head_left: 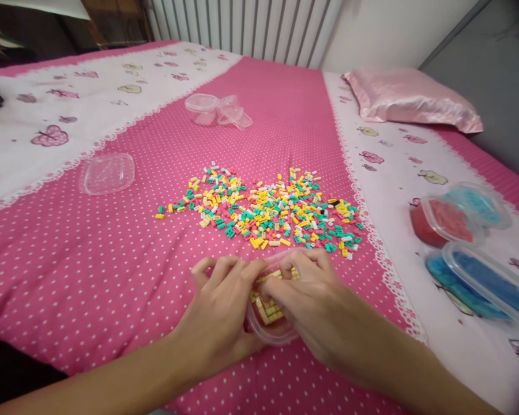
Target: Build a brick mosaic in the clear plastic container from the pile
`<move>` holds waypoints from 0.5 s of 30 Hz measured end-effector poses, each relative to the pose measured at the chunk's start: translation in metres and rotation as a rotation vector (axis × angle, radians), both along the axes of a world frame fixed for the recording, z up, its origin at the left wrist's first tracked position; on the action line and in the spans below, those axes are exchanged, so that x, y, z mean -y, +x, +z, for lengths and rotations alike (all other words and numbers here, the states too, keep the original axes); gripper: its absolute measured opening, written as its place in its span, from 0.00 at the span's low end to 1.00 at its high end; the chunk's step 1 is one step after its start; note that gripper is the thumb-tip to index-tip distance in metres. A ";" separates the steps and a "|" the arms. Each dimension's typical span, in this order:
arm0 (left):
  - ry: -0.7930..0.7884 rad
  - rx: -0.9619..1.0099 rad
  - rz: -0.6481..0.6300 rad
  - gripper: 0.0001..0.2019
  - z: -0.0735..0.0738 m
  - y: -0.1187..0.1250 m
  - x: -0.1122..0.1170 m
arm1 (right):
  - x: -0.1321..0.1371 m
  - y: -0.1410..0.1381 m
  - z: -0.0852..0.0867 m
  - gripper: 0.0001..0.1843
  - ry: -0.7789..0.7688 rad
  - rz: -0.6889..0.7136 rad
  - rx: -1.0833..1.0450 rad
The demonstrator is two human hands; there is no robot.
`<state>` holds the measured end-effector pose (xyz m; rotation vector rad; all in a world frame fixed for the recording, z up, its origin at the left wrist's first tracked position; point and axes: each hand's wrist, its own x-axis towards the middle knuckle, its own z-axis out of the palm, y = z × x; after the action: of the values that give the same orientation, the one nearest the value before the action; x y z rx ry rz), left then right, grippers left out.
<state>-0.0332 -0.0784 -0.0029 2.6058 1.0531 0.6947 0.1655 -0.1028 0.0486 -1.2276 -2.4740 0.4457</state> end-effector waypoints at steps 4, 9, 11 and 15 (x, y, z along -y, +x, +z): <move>-0.010 0.001 -0.001 0.35 0.001 0.001 0.000 | 0.001 0.001 0.001 0.10 -0.026 0.003 -0.002; -0.017 0.007 0.009 0.35 0.002 0.001 0.001 | 0.002 0.000 0.000 0.10 -0.026 0.019 -0.007; -0.010 0.014 0.006 0.34 0.002 0.002 0.001 | 0.002 0.000 -0.001 0.10 -0.014 0.020 -0.010; -0.005 0.018 0.003 0.35 0.002 0.001 0.001 | 0.002 -0.001 -0.002 0.09 -0.024 0.023 -0.013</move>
<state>-0.0318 -0.0791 -0.0013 2.5897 1.0523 0.7143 0.1646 -0.1046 0.0469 -1.2029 -2.4815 0.4894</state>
